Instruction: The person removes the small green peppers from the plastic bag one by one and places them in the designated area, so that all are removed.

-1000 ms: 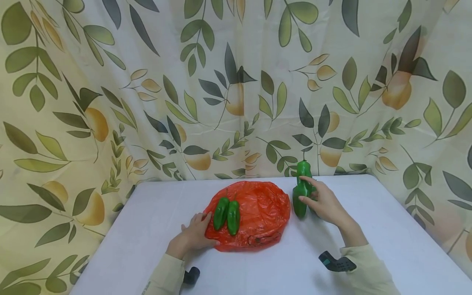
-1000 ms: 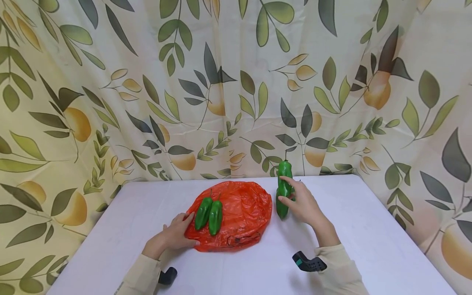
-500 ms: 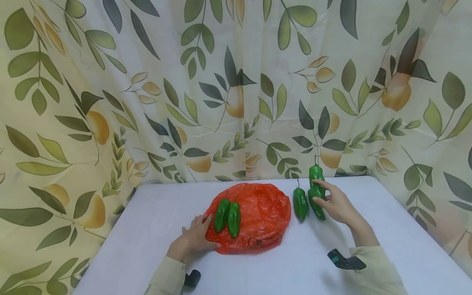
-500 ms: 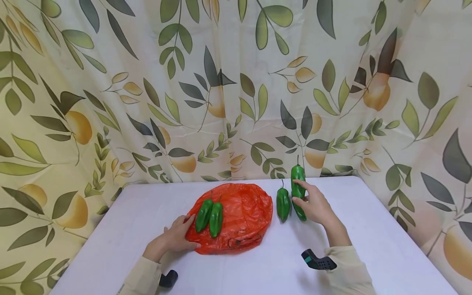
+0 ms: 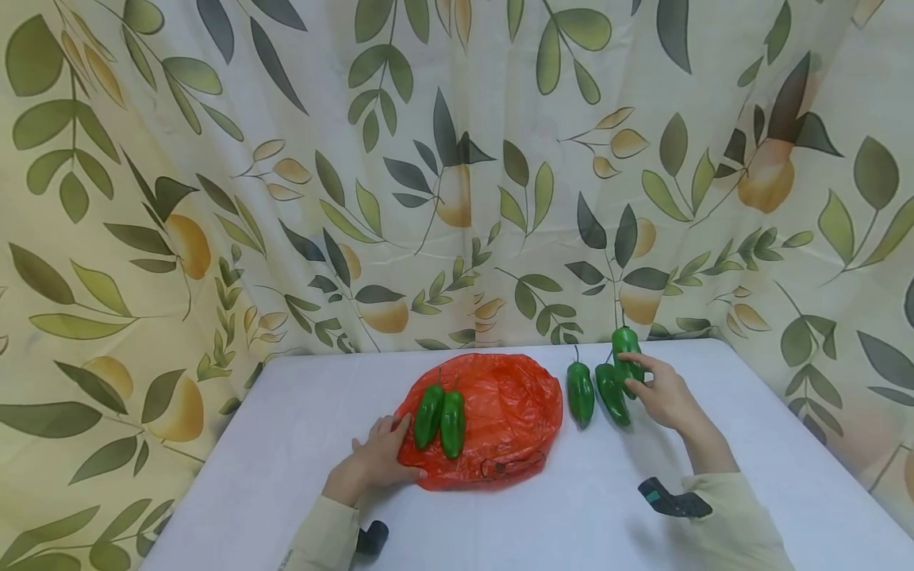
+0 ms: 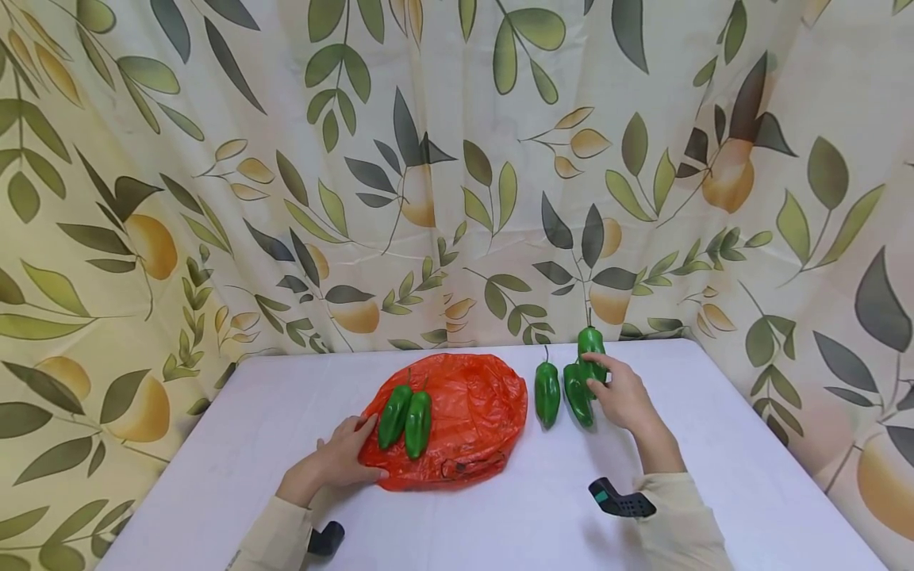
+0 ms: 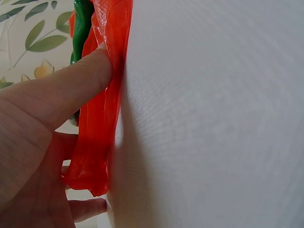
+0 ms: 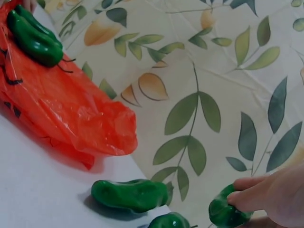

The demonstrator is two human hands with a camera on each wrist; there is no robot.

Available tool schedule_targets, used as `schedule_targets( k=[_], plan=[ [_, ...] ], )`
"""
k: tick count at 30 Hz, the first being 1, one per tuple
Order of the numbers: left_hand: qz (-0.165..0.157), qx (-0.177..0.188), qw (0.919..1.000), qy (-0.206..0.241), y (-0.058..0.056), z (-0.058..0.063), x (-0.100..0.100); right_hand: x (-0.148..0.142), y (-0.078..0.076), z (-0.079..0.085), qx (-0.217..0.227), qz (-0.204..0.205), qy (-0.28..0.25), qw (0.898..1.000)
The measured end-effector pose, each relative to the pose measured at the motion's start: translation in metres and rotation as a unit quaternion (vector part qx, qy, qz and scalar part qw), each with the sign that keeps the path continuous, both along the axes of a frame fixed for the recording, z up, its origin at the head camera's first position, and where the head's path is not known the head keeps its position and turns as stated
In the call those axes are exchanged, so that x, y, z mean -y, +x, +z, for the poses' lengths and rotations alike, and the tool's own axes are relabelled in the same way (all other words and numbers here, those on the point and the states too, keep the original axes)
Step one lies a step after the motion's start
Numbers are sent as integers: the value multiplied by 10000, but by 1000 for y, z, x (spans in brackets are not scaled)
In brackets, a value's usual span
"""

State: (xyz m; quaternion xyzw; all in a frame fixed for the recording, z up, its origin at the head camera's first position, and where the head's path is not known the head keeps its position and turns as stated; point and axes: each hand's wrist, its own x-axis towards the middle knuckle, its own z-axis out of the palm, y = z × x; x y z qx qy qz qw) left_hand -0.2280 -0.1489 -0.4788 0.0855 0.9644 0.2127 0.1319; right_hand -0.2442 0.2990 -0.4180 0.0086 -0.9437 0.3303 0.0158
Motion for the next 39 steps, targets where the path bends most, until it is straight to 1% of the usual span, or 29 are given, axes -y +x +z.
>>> schedule_targets(
  k=[7,19,25,32,39],
  plan=[
    [-52,-37,10000,29,1,0,-1,-7,-4,-4,270,-80,63,9996],
    [-83,-90,9999,-14,1,1,0,-18,-9,-23,412,127,190,9989],
    [-99,-99,9999,-14,1,-1,0,-25,-12,-31,441,309,249,9982],
    [-87,-84,9999,-21,1,1,0,-27,-16,-41,615,341,275,9971],
    [-72,-60,10000,-19,-1,-2,0,-25,-17,-43,655,311,214,9971]
  ],
)
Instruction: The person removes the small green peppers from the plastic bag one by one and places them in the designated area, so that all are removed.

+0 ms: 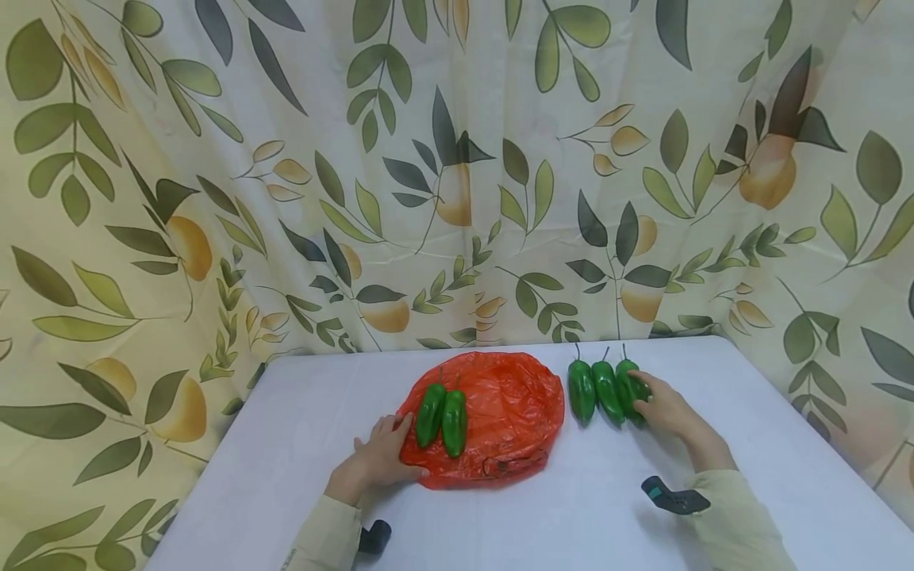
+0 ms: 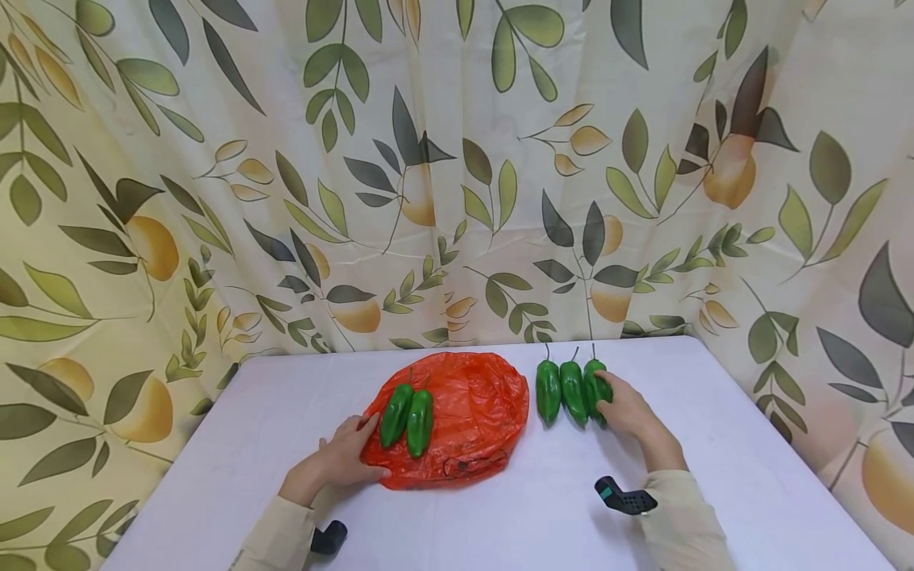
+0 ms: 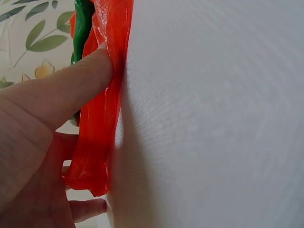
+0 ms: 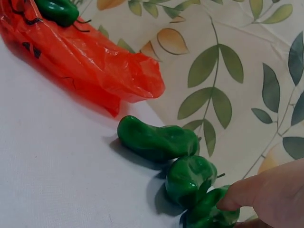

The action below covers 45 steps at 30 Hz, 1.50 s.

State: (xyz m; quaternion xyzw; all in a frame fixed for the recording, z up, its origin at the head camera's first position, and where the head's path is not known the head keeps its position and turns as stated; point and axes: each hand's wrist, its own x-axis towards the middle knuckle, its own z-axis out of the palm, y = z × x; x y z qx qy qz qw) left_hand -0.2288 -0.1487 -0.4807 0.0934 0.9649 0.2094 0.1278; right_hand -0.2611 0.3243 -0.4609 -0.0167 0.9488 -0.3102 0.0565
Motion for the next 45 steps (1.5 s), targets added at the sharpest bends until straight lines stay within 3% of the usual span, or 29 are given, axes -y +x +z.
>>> schedule_targets(
  k=[24,35,45],
  plan=[
    [113,129,9998,39,1,-7,1,-2,2,3,124,-500,216,9984],
    [45,15,10000,30,2,-3,0,7,8,21,-461,-665,230,9965],
    [140,86,9999,9,0,1,0,37,11,35,-876,-597,112,9943]
  ],
)
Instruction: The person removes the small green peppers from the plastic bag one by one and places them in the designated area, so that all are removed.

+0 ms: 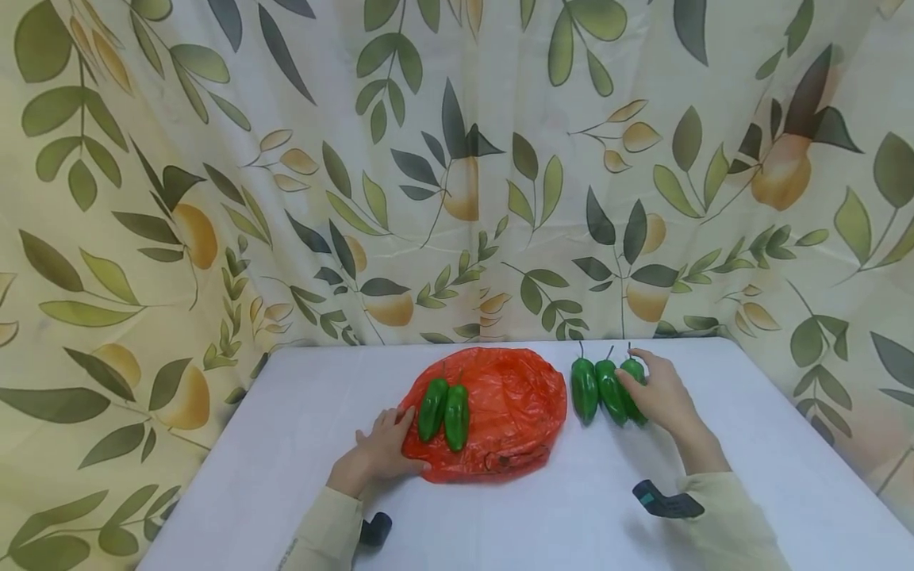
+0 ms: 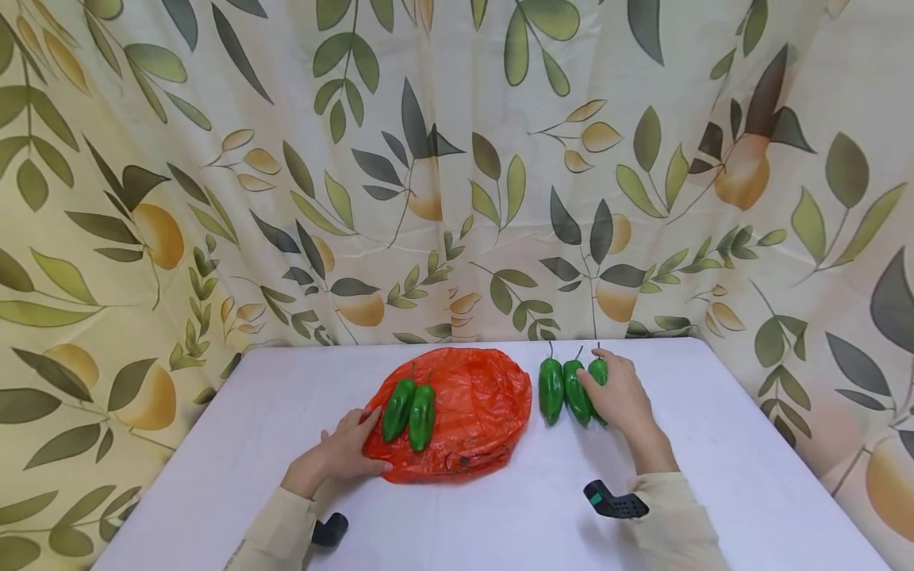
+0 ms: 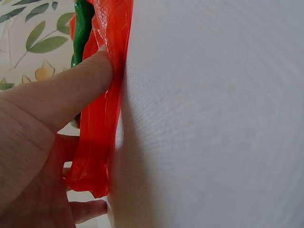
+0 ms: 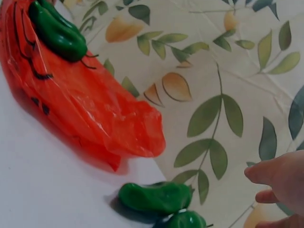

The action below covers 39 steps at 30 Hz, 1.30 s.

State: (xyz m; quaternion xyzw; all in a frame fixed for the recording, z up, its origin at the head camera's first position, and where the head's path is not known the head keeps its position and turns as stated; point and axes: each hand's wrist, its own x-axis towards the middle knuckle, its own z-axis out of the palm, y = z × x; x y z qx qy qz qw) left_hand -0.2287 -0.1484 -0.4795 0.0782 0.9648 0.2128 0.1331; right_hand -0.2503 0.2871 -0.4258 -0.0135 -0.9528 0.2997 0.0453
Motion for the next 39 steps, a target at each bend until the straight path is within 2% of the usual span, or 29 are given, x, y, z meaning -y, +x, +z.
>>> schedule_targets(
  k=[12,21,28,33,39],
  plan=[
    [-2,-39,10000,0,0,1,0,33,6,9,-298,233,-56,9993],
    [-15,-63,10000,-16,0,0,0,56,11,7,-886,460,-250,9947],
    [7,-34,10000,1,-3,-1,-1,79,13,1,-698,867,-402,9930],
    [27,5,10000,69,-4,-1,-2,92,11,-9,-811,1201,-412,9886],
    [3,-12,10000,46,-2,1,0,115,12,-13,-629,1395,-580,9865]
  ],
)
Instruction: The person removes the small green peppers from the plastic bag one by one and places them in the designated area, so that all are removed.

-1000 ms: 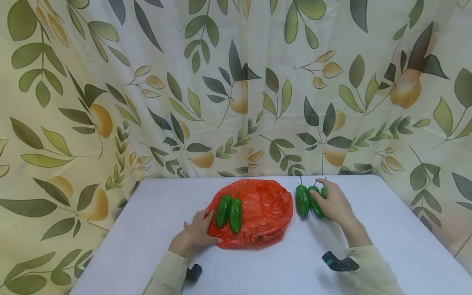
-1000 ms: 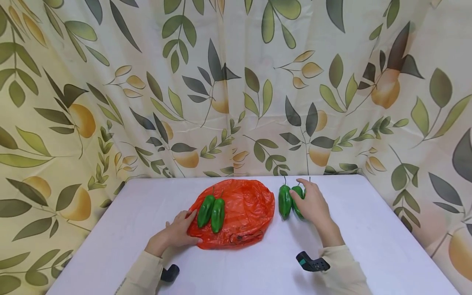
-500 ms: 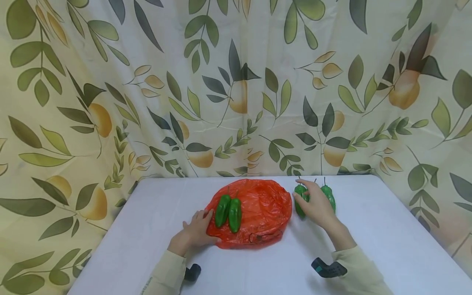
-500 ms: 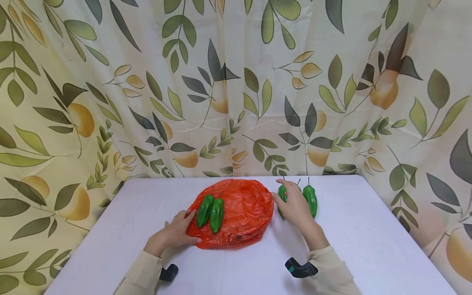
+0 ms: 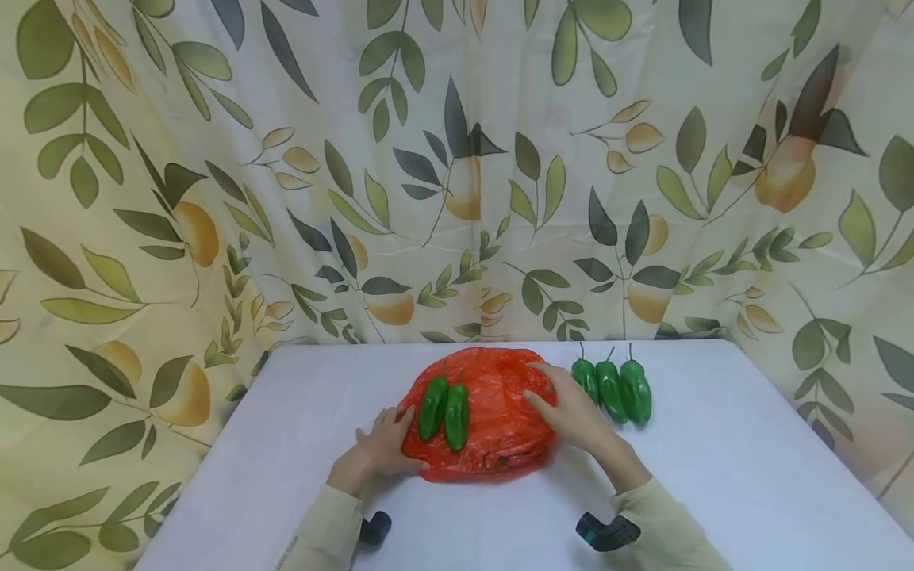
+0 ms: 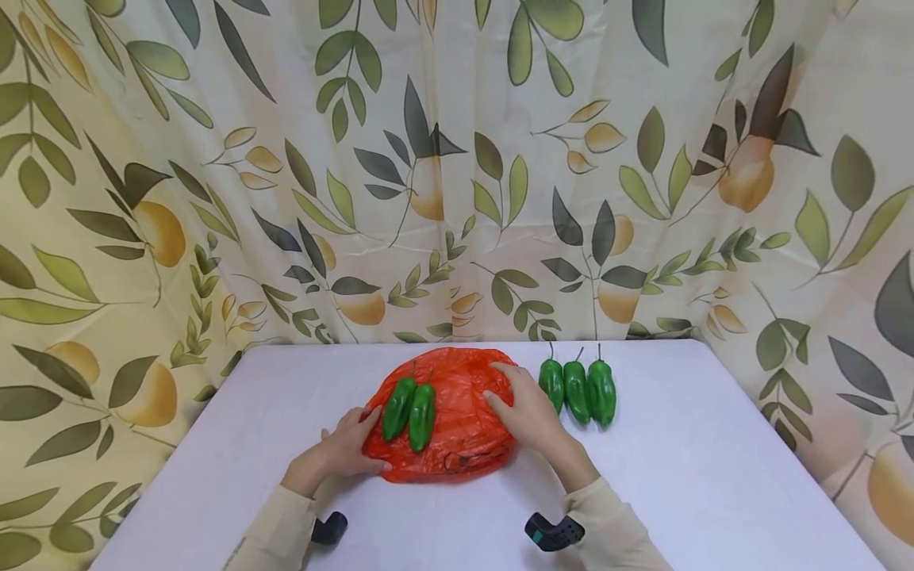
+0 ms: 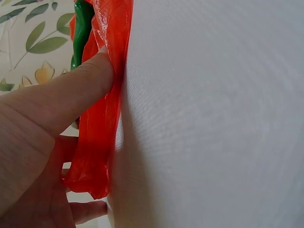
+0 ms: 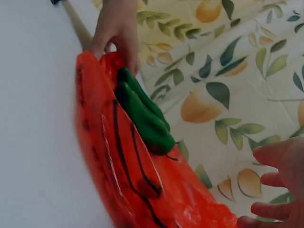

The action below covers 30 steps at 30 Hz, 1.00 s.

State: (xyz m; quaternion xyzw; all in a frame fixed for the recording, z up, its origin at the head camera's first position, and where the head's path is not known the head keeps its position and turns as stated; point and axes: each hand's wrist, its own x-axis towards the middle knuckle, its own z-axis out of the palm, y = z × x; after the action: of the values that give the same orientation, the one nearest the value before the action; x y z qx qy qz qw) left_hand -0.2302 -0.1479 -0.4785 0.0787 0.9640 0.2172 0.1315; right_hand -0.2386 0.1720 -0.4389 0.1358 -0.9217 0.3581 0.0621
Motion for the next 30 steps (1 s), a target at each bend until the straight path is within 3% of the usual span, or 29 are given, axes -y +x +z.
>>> schedule_targets(
  k=[10,30],
  plan=[
    [-39,-44,10000,48,-2,-2,3,46,2,-7,507,379,-195,9978],
    [-76,-20,10000,-33,-2,-3,2,85,3,-27,791,763,-526,9925]
  ],
)
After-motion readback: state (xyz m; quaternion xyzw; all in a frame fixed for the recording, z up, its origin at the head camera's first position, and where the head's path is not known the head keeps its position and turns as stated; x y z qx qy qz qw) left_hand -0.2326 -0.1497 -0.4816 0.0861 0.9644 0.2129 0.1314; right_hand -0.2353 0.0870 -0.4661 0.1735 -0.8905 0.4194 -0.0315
